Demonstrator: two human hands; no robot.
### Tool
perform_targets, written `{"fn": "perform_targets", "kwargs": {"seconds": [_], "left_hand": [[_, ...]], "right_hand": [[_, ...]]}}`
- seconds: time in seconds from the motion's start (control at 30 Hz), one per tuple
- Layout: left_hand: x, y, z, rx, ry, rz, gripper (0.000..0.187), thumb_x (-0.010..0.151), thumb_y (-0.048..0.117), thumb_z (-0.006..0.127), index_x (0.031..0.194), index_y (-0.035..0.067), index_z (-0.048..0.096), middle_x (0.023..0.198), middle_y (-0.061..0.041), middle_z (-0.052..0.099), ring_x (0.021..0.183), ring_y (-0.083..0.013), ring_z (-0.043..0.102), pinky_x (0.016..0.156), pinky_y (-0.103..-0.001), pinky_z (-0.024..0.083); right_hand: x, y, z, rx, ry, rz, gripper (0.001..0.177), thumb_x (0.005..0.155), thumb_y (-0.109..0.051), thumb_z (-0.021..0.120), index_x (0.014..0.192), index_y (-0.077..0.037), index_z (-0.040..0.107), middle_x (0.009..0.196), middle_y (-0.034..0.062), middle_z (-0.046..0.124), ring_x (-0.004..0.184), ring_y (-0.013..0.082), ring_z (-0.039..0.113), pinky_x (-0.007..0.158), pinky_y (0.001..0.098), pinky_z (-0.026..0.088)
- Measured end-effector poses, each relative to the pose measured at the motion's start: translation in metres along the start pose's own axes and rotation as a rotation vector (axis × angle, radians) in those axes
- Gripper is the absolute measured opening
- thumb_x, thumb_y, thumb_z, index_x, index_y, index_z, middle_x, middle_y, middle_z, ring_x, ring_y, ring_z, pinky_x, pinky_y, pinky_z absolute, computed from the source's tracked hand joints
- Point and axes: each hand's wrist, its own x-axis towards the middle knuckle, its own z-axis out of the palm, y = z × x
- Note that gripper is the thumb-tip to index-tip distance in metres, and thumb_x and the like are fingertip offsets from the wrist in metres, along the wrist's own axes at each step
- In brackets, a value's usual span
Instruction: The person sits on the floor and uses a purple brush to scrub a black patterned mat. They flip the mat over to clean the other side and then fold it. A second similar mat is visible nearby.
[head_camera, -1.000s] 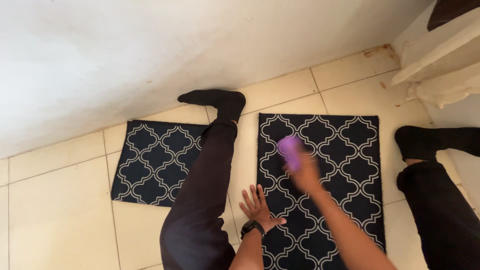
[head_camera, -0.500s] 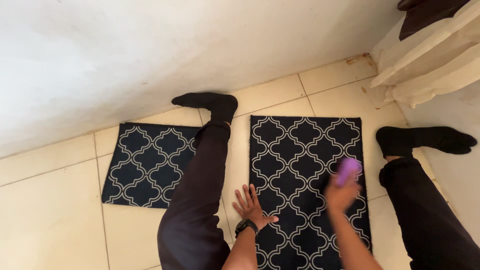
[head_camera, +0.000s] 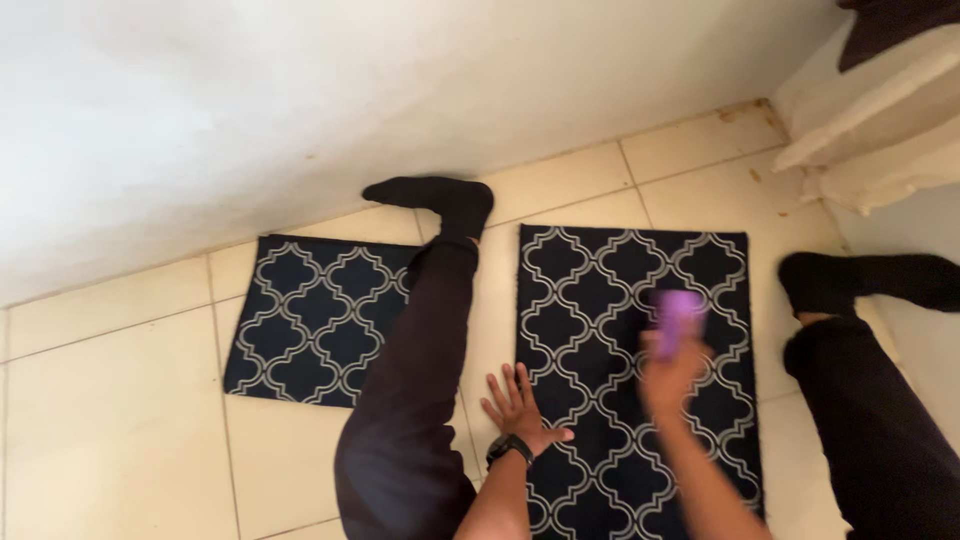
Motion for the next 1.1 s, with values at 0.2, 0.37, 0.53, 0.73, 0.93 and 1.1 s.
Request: {"fn": "perform_targets", "kwargs": {"seconds": [0.2, 0.37, 0.53, 0.73, 0.93, 1.1], "left_hand": [[0.001, 0.002, 0.0, 0.004, -0.003, -0.004, 0.16, 0.065, 0.074, 0.083, 0.158, 0.013, -0.032, 0.168, -0.018, -0.035, 0.149, -0.0457, -0.038, 0.118, -0.071, -0.013], [-0.001, 0.001, 0.003, 0.01, 0.019, 0.002, 0.157, 0.066, 0.073, 0.082, 0.159, 0.014, -0.03, 0.168, -0.017, -0.034, 0.149, -0.0458, -0.037, 0.117, -0.072, -0.013], [-0.003, 0.003, -0.001, 0.027, 0.02, -0.008, 0.157, 0.067, 0.072, 0.083, 0.159, 0.014, -0.03, 0.168, -0.017, -0.034, 0.148, -0.0461, -0.038, 0.117, -0.071, -0.014], [-0.012, 0.004, -0.005, 0.001, 0.016, 0.015, 0.153, 0.071, 0.071, 0.081, 0.158, 0.014, -0.031, 0.167, -0.017, -0.036, 0.148, -0.0454, -0.039, 0.117, -0.071, -0.015], [0.001, 0.002, 0.005, 0.02, -0.01, -0.022, 0.151, 0.072, 0.07, 0.08, 0.159, 0.015, -0.03, 0.167, -0.016, -0.035, 0.149, -0.0447, -0.038, 0.118, -0.07, -0.015], [0.021, -0.015, 0.036, 0.218, 0.745, 0.337, 0.147, 0.06, 0.067, 0.083, 0.154, 0.018, -0.019, 0.163, -0.019, -0.027, 0.144, -0.0531, -0.032, 0.101, -0.078, -0.014]], "right_hand": [[0.019, 0.015, 0.038, -0.258, -0.001, 0.187, 0.055, 0.1, -0.034, 0.072, 0.148, -0.01, 0.058, 0.103, 0.0214, 0.063, 0.095, 0.036, 0.056, 0.085, 0.0489, 0.044], [-0.021, -0.094, 0.099, 0.315, -0.332, -0.18, 0.063, 0.09, -0.031, 0.077, 0.145, -0.008, 0.056, 0.126, 0.0225, 0.063, 0.113, 0.0362, 0.056, 0.096, 0.0478, 0.045], [-0.021, -0.091, 0.055, 0.227, -0.376, 0.168, 0.068, 0.093, -0.035, 0.07, 0.153, -0.009, 0.049, 0.119, 0.0201, 0.059, 0.107, 0.032, 0.057, 0.093, 0.0447, 0.047], [-0.028, 0.03, -0.046, -0.274, 0.192, 0.152, 0.063, 0.102, -0.035, 0.069, 0.153, -0.001, 0.051, 0.122, 0.0274, 0.062, 0.104, 0.0423, 0.054, 0.093, 0.0536, 0.044], [-0.082, -0.031, -0.002, -0.166, -0.122, 0.333, 0.042, 0.089, -0.028, 0.072, 0.125, -0.008, 0.064, 0.111, 0.0197, 0.064, 0.1, 0.0361, 0.061, 0.085, 0.0485, 0.048], [-0.109, -0.109, 0.017, 0.352, -0.564, 0.076, 0.059, 0.092, -0.028, 0.069, 0.145, -0.007, 0.055, 0.131, 0.0214, 0.058, 0.119, 0.0375, 0.055, 0.103, 0.0473, 0.044]]}}
